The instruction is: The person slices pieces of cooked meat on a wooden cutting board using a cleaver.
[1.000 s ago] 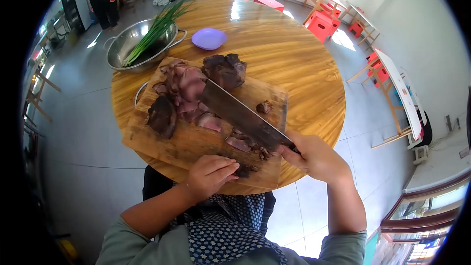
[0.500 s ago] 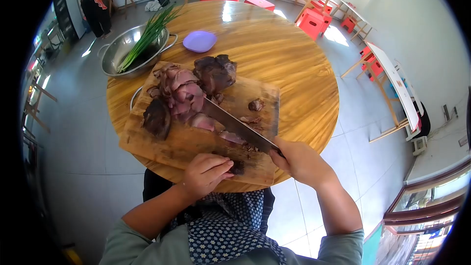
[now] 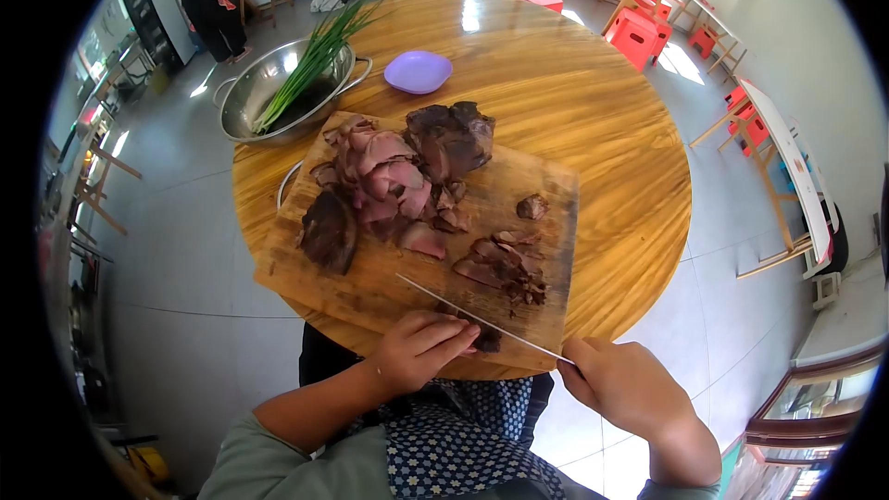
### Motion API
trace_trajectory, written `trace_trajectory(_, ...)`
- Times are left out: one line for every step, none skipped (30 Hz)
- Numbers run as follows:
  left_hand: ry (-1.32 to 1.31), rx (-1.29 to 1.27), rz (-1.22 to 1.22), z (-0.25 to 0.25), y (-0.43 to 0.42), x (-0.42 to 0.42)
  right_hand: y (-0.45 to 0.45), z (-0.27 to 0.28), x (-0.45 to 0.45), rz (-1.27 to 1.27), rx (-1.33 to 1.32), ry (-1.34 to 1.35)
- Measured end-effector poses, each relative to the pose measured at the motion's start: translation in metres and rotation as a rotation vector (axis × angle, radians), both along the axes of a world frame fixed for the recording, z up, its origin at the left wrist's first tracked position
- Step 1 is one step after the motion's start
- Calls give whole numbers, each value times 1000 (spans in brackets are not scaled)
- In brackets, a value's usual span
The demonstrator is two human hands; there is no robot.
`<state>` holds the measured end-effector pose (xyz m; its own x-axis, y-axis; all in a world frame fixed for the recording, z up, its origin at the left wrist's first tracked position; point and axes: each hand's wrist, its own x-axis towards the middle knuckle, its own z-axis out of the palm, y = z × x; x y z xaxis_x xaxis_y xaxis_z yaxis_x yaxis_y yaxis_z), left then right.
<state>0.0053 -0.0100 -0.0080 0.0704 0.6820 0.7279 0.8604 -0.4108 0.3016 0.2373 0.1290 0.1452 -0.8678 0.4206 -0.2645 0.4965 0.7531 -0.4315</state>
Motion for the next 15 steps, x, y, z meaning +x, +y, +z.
trace_trajectory(21, -6, 19, 0, -1, 0, -1, 0, 0, 0, -8, 0)
trace_trajectory(19, -15, 18, 0, -2, 0, -1, -1, 1, 10, -30, -26)
trace_trajectory(23, -30, 18, -1, -3, 0, -1, -1, 0, 20, -50, -52)
trace_trajectory(23, -46, 17, -2, -3, 0, 0, -1, -1, 19, -58, -57)
trace_trajectory(18, -54, 14, -2, -4, -1, 0, -1, -2, 30, -50, -74)
trace_trajectory(22, -74, -2, -1, -5, -3, 0, -1, -3, 40, -42, -89)
trace_trajectory(25, -92, -18, 1, -5, -4, -1, 0, -4, 38, -47, -91)
trace_trajectory(22, -98, -20, 2, -5, -6, -4, 2, -4, 47, -28, -138)
trace_trajectory(35, -100, -33, 3, -6, -8, -5, 5, -4, 55, -10, -184)
trace_trajectory(46, -100, -47, 3, -6, -9, -6, 9, -2, 52, -17, -189)
trace_trajectory(42, -106, -49, 4, -5, -10, -4, 15, 0, 57, -19, -237)
trace_trajectory(27, -100, -57, 5, -4, -11, -2, 21, 2, 64, -21, -285)
trace_trajectory(12, -95, -66, 5, -4, -11, 0, 26, 2, 64, -29, -290)
trace_trajectory(5, -104, -68, 4, -4, -12, 1, 31, 1, 56, -55, -367)
trace_trajectory(-10, -112, -77, 3, -4, -12, 3, 33, 0, 48, -82, -444)
